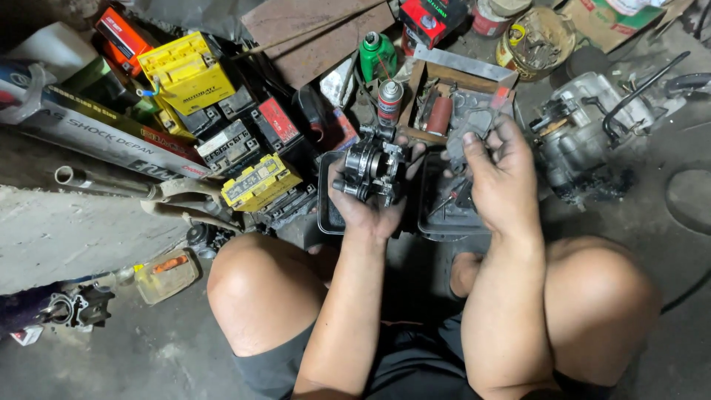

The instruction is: The person sits on the floor and assembles a mechanical part, likely a brake caliper, by hand. They insert small components into the housing, wipe the part with a cloth, and use a screwdriver to tighten or adjust internal elements.

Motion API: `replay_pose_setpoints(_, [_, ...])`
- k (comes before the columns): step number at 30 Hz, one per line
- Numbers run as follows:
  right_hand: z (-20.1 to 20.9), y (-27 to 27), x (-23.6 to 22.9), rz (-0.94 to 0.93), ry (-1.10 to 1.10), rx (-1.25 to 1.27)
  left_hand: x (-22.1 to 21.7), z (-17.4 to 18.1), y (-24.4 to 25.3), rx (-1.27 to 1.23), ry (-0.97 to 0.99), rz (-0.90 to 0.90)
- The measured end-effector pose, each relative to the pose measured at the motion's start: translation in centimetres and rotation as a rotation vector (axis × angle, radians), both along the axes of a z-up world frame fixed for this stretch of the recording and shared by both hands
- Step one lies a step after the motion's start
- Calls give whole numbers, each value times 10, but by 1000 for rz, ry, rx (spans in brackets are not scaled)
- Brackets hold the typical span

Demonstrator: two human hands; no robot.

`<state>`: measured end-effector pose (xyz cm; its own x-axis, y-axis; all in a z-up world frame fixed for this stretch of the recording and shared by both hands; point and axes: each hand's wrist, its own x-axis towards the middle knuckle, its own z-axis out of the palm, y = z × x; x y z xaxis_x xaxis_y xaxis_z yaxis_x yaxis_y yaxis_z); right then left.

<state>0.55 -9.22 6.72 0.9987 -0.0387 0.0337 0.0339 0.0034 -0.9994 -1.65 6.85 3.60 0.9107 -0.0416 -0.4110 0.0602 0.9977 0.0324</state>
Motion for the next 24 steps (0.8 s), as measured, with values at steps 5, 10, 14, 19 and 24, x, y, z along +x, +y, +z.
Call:
replay_pose_setpoints(5, [-2,-8,2,6,-35,13,2,0,2,17,-41,-30])
replay_pose_setpoints(10, [-6,-13,3,-9,11,57,0,7,3,42,-69,-73])
replay_pose_setpoints(14, [-13,-16,5,9,80,192,-1,4,-1,7,-70,-80])
replay_pose_setpoints(19, [-19,-15,2,22,113,210,-2,0,-9,-4,-120,-64])
replay_pose_setpoints(24, [-24,-15,-3,203,183,90,-3,22,-13,-54,-205,-43])
